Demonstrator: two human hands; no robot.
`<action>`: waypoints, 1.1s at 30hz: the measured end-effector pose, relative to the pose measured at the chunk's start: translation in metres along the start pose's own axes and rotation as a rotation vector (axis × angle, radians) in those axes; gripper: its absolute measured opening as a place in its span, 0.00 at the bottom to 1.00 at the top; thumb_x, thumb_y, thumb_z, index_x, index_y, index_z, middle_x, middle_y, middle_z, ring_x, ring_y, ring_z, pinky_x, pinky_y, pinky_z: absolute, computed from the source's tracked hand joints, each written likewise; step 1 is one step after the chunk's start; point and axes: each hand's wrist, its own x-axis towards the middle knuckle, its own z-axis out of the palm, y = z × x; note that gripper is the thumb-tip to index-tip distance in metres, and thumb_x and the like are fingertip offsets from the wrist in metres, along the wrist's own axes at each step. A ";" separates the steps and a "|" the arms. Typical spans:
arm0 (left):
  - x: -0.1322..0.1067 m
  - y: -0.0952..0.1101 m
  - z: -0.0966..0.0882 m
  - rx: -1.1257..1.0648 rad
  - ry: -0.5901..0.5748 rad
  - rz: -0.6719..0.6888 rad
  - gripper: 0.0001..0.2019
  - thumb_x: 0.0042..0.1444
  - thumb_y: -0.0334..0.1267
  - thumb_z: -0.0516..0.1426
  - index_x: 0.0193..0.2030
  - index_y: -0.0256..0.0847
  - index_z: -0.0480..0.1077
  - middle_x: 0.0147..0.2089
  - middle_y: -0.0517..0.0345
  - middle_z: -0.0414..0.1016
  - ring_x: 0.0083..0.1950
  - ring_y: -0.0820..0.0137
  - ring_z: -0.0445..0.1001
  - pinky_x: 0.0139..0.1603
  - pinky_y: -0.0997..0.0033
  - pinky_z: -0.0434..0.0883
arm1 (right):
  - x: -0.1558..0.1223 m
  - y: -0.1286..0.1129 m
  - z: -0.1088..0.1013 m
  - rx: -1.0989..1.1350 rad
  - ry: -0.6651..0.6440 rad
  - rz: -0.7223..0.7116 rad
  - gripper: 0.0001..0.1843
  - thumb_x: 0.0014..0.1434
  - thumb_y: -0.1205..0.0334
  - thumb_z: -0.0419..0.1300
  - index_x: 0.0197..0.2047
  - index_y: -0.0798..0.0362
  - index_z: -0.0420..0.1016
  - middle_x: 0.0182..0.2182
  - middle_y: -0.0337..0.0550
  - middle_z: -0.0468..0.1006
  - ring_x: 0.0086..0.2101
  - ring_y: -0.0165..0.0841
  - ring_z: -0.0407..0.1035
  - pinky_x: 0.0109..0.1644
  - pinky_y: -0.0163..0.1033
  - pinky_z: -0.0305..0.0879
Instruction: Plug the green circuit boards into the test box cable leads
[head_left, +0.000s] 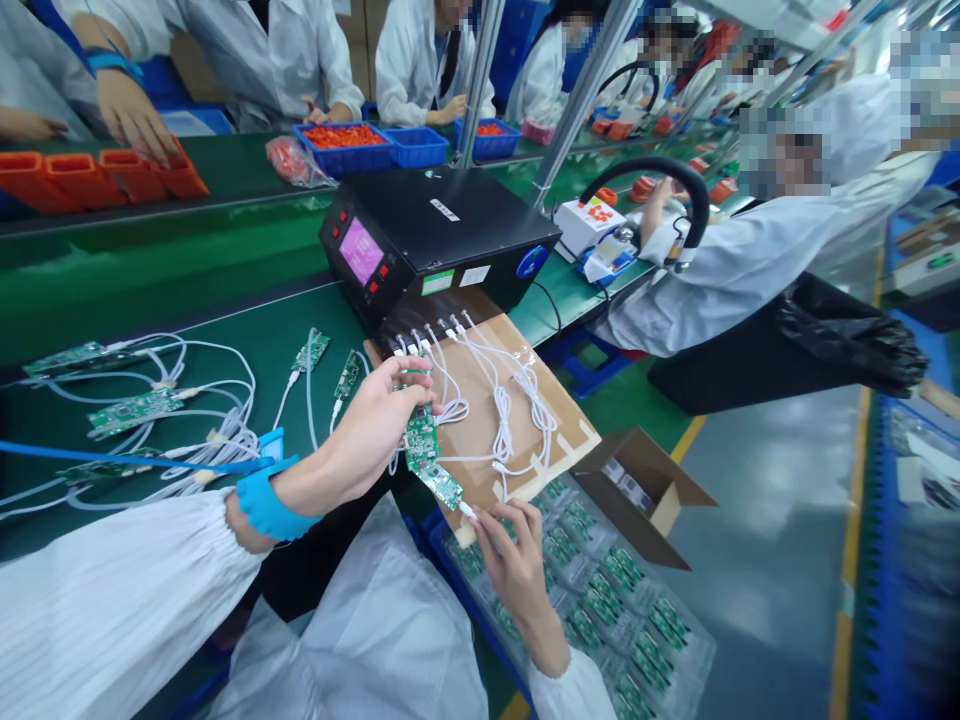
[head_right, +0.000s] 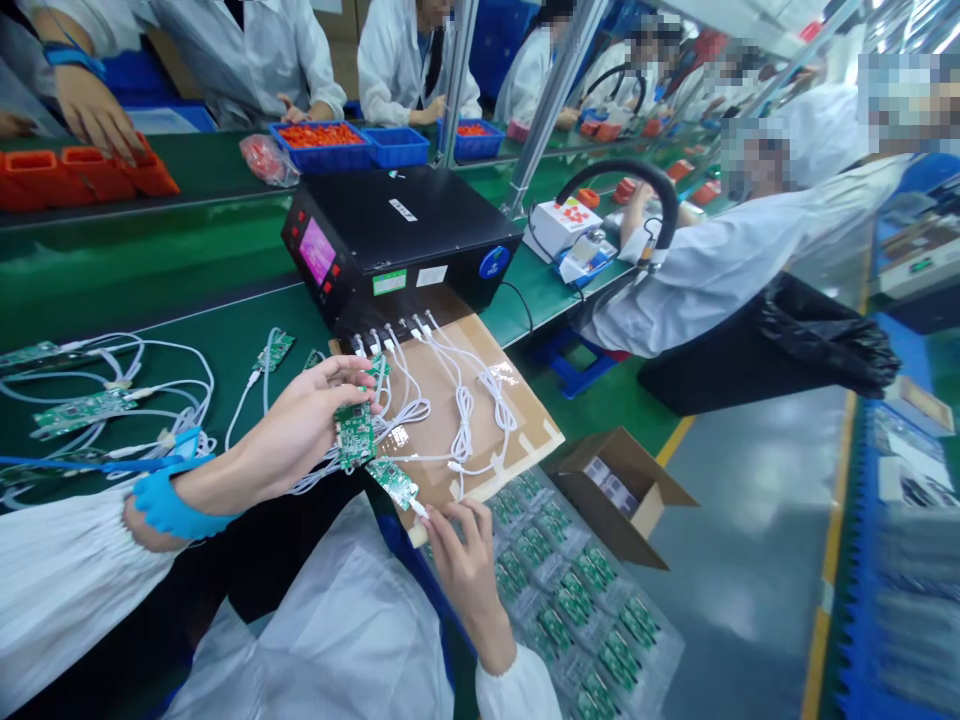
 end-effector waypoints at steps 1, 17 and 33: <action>0.001 -0.001 0.002 0.008 -0.008 0.000 0.13 0.54 0.24 0.61 0.46 0.38 0.72 0.38 0.59 0.74 0.35 0.72 0.78 0.40 0.70 0.73 | -0.002 0.003 -0.001 0.003 -0.014 -0.009 0.13 0.65 0.73 0.65 0.52 0.52 0.78 0.39 0.46 0.76 0.44 0.39 0.67 0.49 0.48 0.73; 0.020 -0.032 0.031 0.171 -0.038 -0.026 0.17 0.56 0.32 0.69 0.51 0.33 0.76 0.48 0.46 0.81 0.49 0.65 0.80 0.46 0.67 0.75 | 0.041 0.037 -0.006 -0.106 -0.004 0.071 0.10 0.67 0.69 0.64 0.51 0.50 0.76 0.43 0.46 0.81 0.44 0.40 0.66 0.50 0.49 0.70; 0.026 -0.046 0.055 0.247 -0.059 -0.014 0.18 0.50 0.34 0.72 0.47 0.33 0.77 0.47 0.45 0.83 0.48 0.65 0.80 0.52 0.66 0.74 | 0.065 0.044 -0.020 0.190 0.236 0.195 0.16 0.67 0.74 0.63 0.55 0.49 0.75 0.42 0.43 0.85 0.39 0.34 0.78 0.47 0.44 0.73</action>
